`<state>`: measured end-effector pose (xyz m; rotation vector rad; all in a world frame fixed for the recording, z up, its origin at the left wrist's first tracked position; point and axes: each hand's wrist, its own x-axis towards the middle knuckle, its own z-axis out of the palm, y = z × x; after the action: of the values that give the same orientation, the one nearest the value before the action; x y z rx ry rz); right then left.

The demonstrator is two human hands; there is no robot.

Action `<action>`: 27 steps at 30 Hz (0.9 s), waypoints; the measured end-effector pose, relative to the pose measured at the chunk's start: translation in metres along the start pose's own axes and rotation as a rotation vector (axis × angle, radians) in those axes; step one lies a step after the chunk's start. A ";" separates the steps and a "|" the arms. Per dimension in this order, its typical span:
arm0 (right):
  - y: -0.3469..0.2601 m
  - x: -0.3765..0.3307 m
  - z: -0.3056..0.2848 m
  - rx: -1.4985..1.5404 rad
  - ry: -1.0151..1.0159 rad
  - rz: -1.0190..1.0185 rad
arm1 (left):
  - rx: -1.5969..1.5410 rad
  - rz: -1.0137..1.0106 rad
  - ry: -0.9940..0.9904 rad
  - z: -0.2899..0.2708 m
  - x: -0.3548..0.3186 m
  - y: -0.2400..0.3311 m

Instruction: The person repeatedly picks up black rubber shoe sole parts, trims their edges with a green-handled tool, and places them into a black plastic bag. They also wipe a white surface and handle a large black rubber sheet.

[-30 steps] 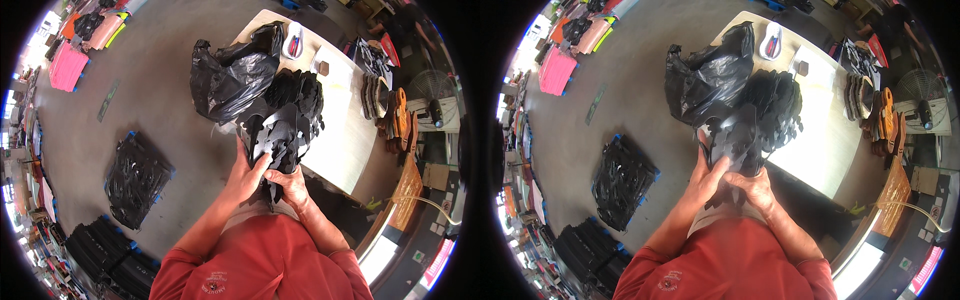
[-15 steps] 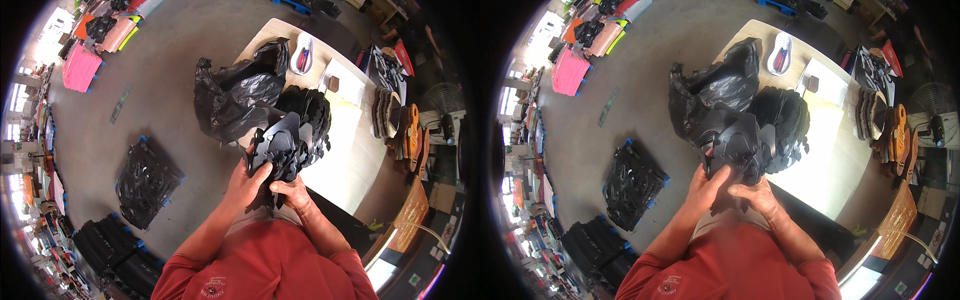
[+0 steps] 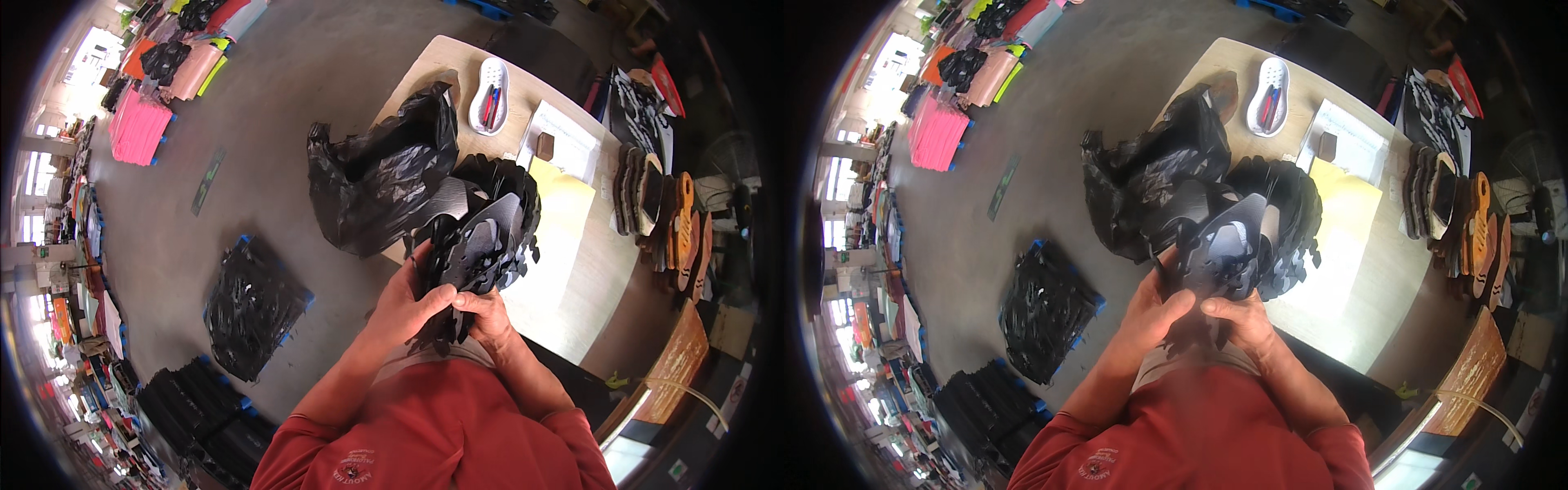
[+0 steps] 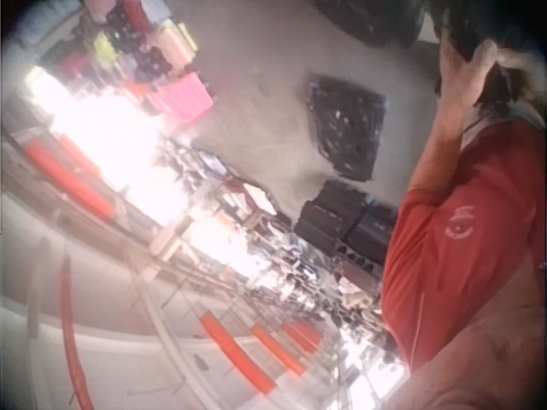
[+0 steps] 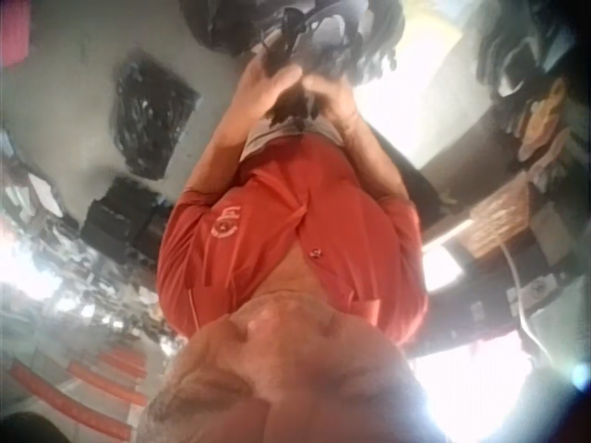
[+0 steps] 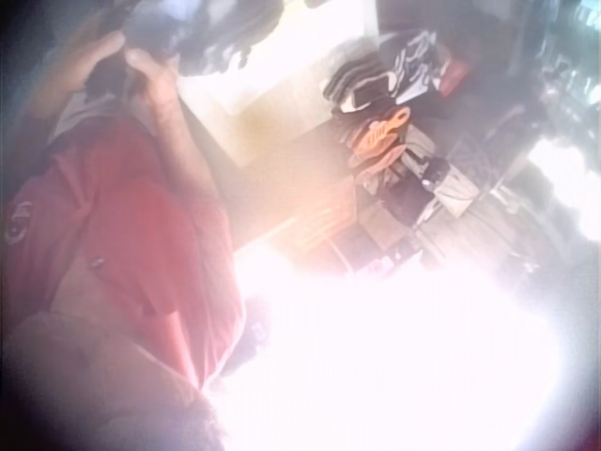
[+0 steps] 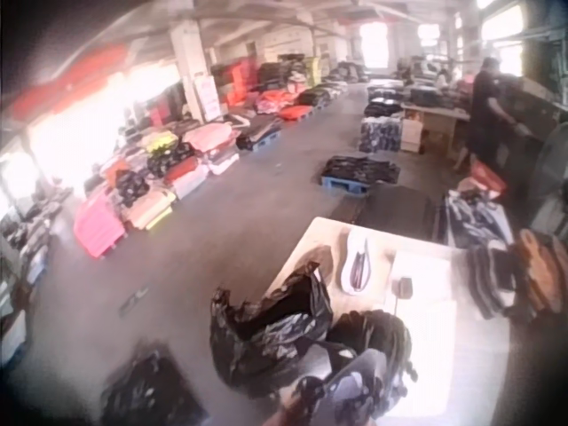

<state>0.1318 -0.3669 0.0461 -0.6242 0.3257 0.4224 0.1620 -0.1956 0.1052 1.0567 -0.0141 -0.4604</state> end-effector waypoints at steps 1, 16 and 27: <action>-0.002 0.002 0.000 0.016 0.015 0.005 | 0.023 -0.015 -0.021 -0.003 0.006 0.001; -0.005 0.024 0.057 0.055 0.171 -0.155 | 0.198 -0.066 -0.111 -0.114 0.068 0.061; -0.009 0.072 0.132 0.006 0.358 -0.010 | 1.579 0.332 0.304 -0.238 0.189 0.091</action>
<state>0.2206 -0.2714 0.1221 -0.6953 0.6638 0.2979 0.4198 -0.0301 0.0235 2.6072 -0.3214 0.1308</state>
